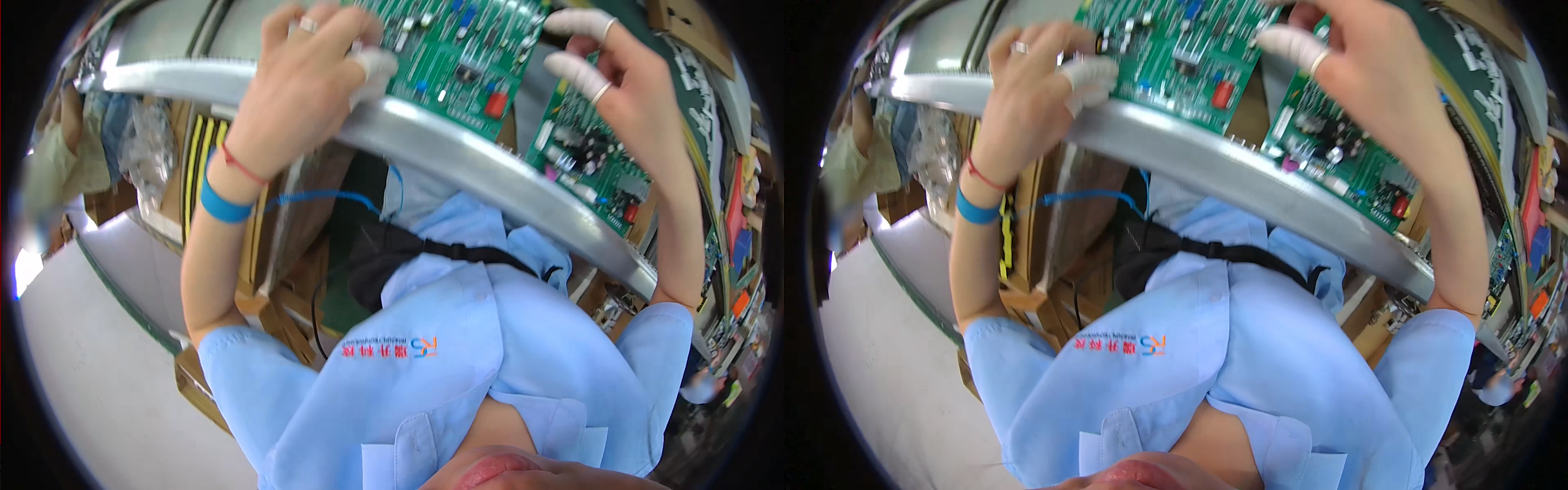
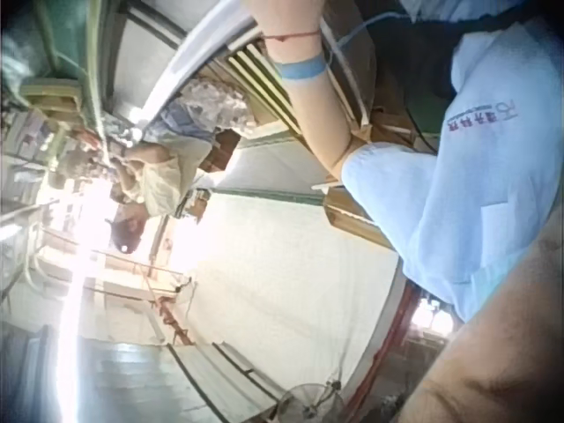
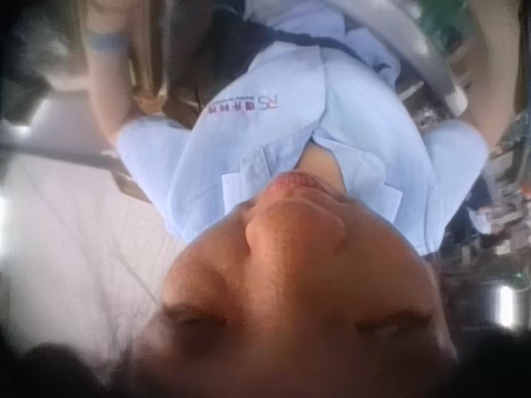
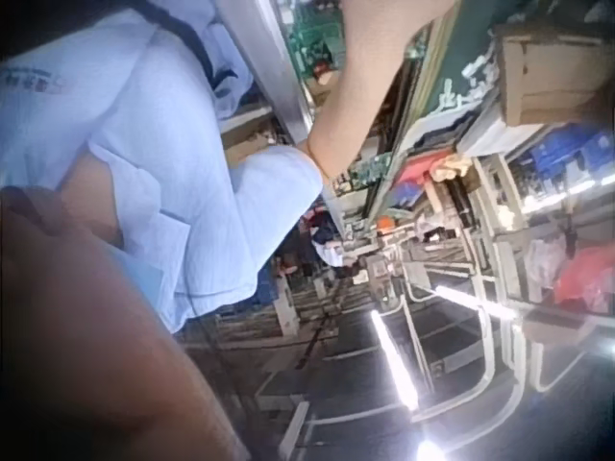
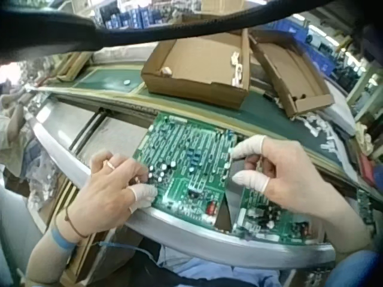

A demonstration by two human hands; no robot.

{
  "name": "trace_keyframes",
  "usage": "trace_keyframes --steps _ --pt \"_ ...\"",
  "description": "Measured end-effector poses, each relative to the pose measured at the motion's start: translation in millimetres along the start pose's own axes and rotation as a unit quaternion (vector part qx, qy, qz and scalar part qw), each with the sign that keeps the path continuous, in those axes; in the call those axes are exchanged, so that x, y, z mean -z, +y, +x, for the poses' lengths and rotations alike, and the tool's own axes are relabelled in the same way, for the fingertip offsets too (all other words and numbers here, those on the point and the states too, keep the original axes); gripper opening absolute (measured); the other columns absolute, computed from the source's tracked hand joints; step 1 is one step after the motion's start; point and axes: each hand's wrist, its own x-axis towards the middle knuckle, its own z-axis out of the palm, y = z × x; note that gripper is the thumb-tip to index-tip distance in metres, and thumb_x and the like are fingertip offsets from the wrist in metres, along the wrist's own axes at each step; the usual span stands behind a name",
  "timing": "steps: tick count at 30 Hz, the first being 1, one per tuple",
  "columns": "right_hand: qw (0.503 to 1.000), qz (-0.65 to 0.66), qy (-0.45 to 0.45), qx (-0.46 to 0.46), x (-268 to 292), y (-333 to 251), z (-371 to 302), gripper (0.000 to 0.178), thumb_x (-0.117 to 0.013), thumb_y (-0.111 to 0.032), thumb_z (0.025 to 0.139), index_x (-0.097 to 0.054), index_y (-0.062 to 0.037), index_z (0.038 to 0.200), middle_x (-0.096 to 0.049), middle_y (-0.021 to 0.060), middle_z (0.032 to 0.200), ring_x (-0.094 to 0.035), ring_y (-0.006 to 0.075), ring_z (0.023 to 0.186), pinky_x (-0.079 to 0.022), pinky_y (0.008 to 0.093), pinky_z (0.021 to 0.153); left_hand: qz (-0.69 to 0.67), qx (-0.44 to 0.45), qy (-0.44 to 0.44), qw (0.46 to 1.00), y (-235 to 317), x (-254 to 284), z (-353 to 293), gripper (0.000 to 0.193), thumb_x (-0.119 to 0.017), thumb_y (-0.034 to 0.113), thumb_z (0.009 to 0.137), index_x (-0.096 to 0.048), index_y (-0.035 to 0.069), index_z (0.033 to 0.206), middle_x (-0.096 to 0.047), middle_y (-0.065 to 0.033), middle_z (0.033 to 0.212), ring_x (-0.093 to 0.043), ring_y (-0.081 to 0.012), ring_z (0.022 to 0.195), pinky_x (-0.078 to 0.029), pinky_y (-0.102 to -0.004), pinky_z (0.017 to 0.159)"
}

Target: Assembling electronic components onto printed circuit boards on a factory production line.

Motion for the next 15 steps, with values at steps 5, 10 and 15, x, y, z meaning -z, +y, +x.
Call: trace_keyframes --steps 5,10,15 --pt "0.999 -0.009 0.033 -0.017 20.7 3.6 -24.7 0.028 -0.072 -0.020 0.081 -0.064 -0.0116 0.107 -0.060 0.0033 0.076 -0.053 0.0177 0.059 -0.043 0.0322 0.057 -0.106 0.095 0.037 0.989 1.2 10.9 13.7 0.027 -0.075 0.019 0.070 -0.071 0.015 0.097 -0.057 -0.0005 0.095 -0.054 -0.0205 0.093 -0.030 -0.0376 0.092" --pt "0.998 -0.009 0.025 -0.050 37.6 9.8 -54.9 0.028 -0.072 -0.020 0.081 -0.064 -0.0111 0.106 -0.063 0.0058 0.079 -0.059 0.0225 0.065 -0.046 0.0342 0.060 -0.068 0.082 0.096 0.990 -12.4 15.1 49.5 0.021 -0.074 0.018 0.074 -0.071 0.015 0.095 -0.059 0.0000 0.091 -0.055 -0.0201 0.090 -0.032 -0.0358 0.088" --pt "0.997 -0.020 0.069 -0.023 43.3 22.6 -83.3 0.027 -0.071 -0.014 0.081 -0.065 -0.0112 0.107 -0.064 0.0072 0.085 -0.060 0.0225 0.066 -0.047 0.0313 0.058 0.033 0.127 0.164 0.978 -40.6 3.2 71.4 0.011 -0.068 0.018 0.080 -0.071 0.016 0.091 -0.064 -0.0023 0.095 -0.058 -0.0238 0.093 -0.032 -0.0383 0.088"
